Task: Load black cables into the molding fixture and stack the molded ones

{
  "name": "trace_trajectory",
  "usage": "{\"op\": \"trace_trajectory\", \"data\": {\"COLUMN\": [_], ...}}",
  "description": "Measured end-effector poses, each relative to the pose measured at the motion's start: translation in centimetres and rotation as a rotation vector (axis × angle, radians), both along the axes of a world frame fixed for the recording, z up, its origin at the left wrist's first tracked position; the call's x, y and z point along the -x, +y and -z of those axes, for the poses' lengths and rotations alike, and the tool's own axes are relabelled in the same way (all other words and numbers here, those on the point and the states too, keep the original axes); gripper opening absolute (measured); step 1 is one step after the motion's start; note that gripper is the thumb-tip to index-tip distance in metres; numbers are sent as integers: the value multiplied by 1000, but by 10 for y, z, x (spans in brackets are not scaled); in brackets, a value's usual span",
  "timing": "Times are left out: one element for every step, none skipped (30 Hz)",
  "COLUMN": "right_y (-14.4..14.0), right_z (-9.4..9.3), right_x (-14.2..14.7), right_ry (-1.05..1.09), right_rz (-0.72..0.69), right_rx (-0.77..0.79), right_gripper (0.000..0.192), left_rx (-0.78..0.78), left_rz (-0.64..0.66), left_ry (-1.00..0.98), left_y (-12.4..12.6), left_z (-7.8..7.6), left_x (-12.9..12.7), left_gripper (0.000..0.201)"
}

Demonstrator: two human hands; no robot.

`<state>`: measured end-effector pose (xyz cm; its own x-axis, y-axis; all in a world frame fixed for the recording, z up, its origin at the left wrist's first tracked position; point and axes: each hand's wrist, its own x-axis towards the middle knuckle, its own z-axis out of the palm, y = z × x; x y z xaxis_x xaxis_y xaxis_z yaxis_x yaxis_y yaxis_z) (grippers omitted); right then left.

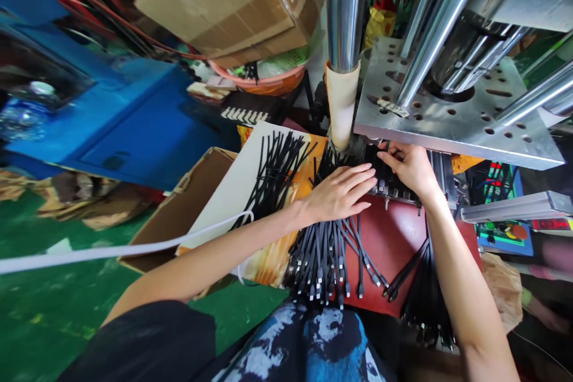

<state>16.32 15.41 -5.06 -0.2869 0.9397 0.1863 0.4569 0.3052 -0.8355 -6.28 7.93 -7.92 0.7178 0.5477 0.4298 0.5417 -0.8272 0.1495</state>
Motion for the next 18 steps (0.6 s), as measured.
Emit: {"op": "trace_trajectory", "data": {"right_y": [0, -2, -6, -12, -22, -33, -45, -57, -67, -74, -77, -74, -68, -58, -47, -36, -26, -18], "right_z": [0, -1, -3, -5, -6, -8, -10, -10, -11, -10, -9, -8, -6, -5, -4, -3, -3, -3], "right_x": [1, 2, 3, 3, 3, 2, 1, -1, -2, -2, -2, -2, -1, 0, 1, 2, 2, 2], "right_ry": [-24, -57, -101, -155, -218, -293, -383, -483, -585, -679, -756, -807, -834, -841, -836, -829, -825, -830], "right_rz": [14, 53, 114, 179, 222, 230, 204, 161, 120, 98, 105, 131, 155, 168, 172, 168, 158, 147], "right_rx": [-10, -24, -48, -88, -140, -197, -250, -290, -312, -319, -320, -324, -333, -344, -354, -359, -359, -354], "right_gripper": [24, 23, 21, 20, 20, 23, 29, 38, 45, 51, 54, 56, 57, 57, 57, 57, 57, 57], "left_rx": [-8, -21, -38, -52, -58, -55, -43, -21, 7, 39, 69, 95, 116, 130, 137, 137, 130, 119], "left_rz": [-26, -63, -107, -155, -199, -232, -250, -253, -247, -239, -233, -231, -236, -244, -252, -257, -258, -256], "left_ry": [21, 42, 64, 87, 113, 138, 161, 176, 179, 169, 145, 115, 85, 62, 46, 39, 38, 44], "left_y": [-4, -8, -13, -18, -23, -28, -31, -34, -35, -34, -30, -25, -17, -8, 3, 14, 24, 34], "left_z": [-1, -1, -1, -1, -1, -2, -3, -5, -7, -10, -13, -16, -20, -23, -25, -28, -29, -30], "left_x": [-3, -7, -12, -17, -21, -25, -28, -29, -30, -31, -31, -32, -32, -33, -34, -35, -36, -37], "left_gripper": [49, 49, 48, 45, 45, 46, 48, 51, 55, 59, 62, 63, 63, 62, 61, 60, 59, 58]}}
